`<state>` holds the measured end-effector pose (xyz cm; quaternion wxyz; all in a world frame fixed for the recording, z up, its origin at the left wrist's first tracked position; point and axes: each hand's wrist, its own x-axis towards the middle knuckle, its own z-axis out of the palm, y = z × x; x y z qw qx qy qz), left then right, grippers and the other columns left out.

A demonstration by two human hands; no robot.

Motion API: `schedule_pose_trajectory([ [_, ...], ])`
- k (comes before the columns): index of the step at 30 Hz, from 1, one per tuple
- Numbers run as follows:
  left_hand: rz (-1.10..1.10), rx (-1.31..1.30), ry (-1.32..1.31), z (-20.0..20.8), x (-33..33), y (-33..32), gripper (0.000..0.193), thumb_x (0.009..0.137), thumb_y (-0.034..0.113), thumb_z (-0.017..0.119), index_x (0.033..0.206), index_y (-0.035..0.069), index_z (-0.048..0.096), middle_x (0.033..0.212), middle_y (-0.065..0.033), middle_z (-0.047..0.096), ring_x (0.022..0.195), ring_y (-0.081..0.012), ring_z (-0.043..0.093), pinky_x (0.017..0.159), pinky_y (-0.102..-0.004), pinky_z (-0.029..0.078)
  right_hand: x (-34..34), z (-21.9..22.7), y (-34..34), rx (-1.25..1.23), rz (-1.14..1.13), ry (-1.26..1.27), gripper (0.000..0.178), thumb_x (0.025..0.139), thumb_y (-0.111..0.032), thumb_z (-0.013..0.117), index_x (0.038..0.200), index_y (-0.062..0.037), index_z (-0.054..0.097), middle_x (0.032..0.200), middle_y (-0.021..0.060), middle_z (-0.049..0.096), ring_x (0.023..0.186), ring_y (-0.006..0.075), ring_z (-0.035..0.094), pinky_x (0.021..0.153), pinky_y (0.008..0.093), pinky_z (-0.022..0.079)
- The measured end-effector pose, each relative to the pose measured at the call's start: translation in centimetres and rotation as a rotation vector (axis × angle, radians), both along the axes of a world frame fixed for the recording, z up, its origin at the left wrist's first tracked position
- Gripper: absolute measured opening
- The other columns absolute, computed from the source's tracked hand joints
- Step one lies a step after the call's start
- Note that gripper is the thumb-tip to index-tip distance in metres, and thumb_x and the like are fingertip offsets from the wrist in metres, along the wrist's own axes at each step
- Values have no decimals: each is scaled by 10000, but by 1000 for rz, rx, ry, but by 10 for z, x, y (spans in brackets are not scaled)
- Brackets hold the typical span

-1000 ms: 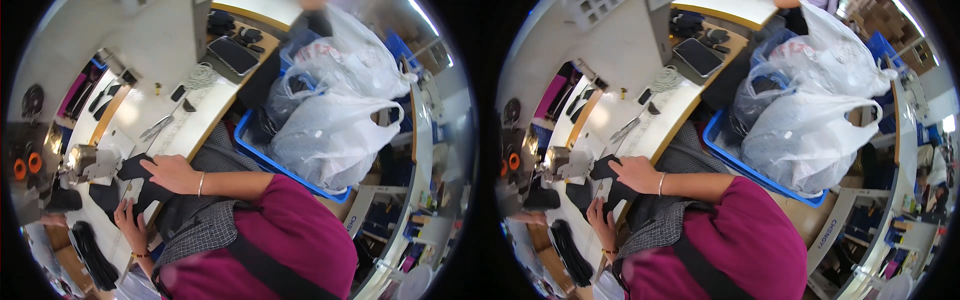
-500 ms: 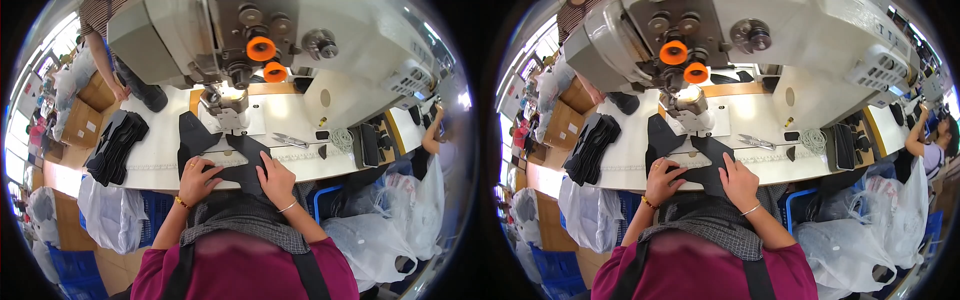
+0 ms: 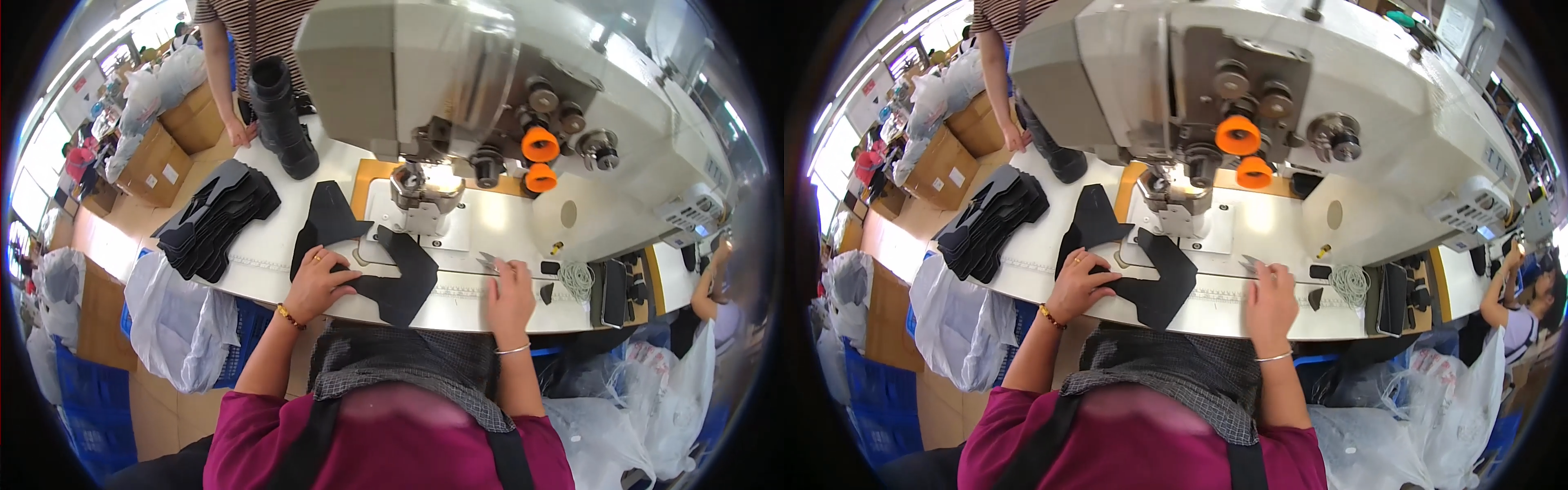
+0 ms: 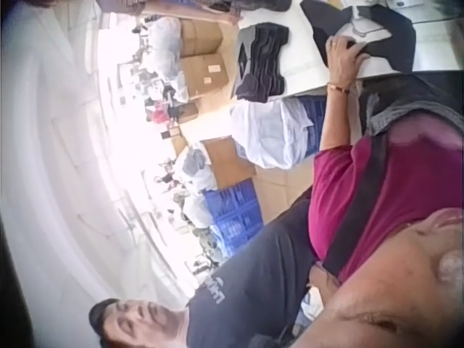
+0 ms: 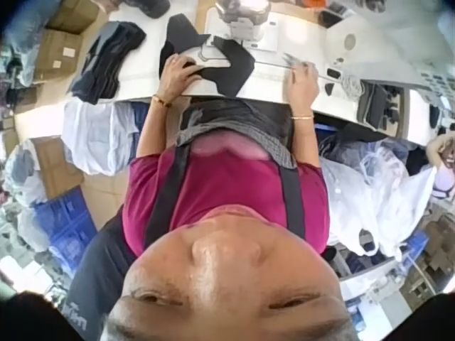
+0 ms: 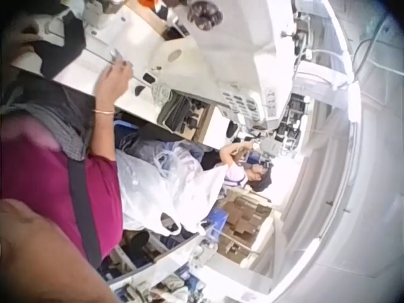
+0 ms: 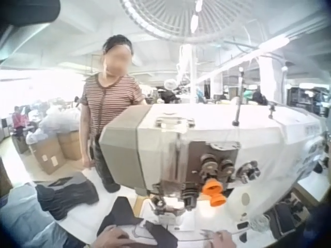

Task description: Stitching components of a shoe upper using a specialized sewing machine.

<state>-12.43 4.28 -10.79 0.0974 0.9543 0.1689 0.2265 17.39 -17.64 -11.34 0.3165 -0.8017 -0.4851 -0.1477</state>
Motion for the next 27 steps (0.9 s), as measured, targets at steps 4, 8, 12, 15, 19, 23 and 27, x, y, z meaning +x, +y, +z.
schedule_pose_trajectory([
  [4,68,-39,-22,-5,-15,13,315,767,230,798,1075,183,751,1104,-45,626,1144,-256,581,1098,-515,362,24,-6,-1,-82,-67,-128,302,802,-73,709,1101,-94,674,1053,92,597,977,316,583,789,425,510],
  [8,86,-117,-76,-17,-20,9,334,794,210,783,1122,183,731,1166,-63,615,1205,-279,563,1126,-539,332,25,-21,-3,-73,-107,-111,240,809,-70,711,1047,-95,693,997,87,586,947,302,582,774,427,484],
  [12,103,-158,-60,-17,-25,4,338,800,239,789,1130,192,730,1177,-61,611,1222,-277,553,1144,-536,310,25,-23,-11,-81,-120,-63,256,797,-66,724,1048,-100,693,991,93,588,949,296,590,781,426,479],
  [15,118,-158,-56,-19,-31,10,342,798,229,790,1134,197,733,1180,-60,611,1222,-272,552,1146,-535,307,22,-22,-21,-84,-64,-101,264,787,-67,727,1046,-104,694,993,92,594,945,291,594,779,425,474],
  [19,179,-172,-82,-18,-44,17,348,794,209,791,1137,195,735,1187,-58,612,1228,-268,549,1149,-536,305,9,-13,-33,-88,-24,-48,274,777,-71,729,1047,-110,697,997,89,598,946,285,595,776,427,455],
  [23,182,-141,-80,-17,-39,11,337,789,183,790,1122,190,737,1206,-62,610,1223,-278,554,1141,-544,314,-12,-12,-26,-51,105,2,277,772,-58,710,1045,-99,692,1001,90,594,978,310,578,819,429,421],
  [27,198,-122,-77,-11,-35,12,376,745,154,797,1115,185,738,1208,-78,621,1247,-292,550,1137,-555,321,-21,-22,-14,-45,188,-63,294,766,-84,721,1057,-118,701,1042,83,609,1023,300,559,854,435,412],
])
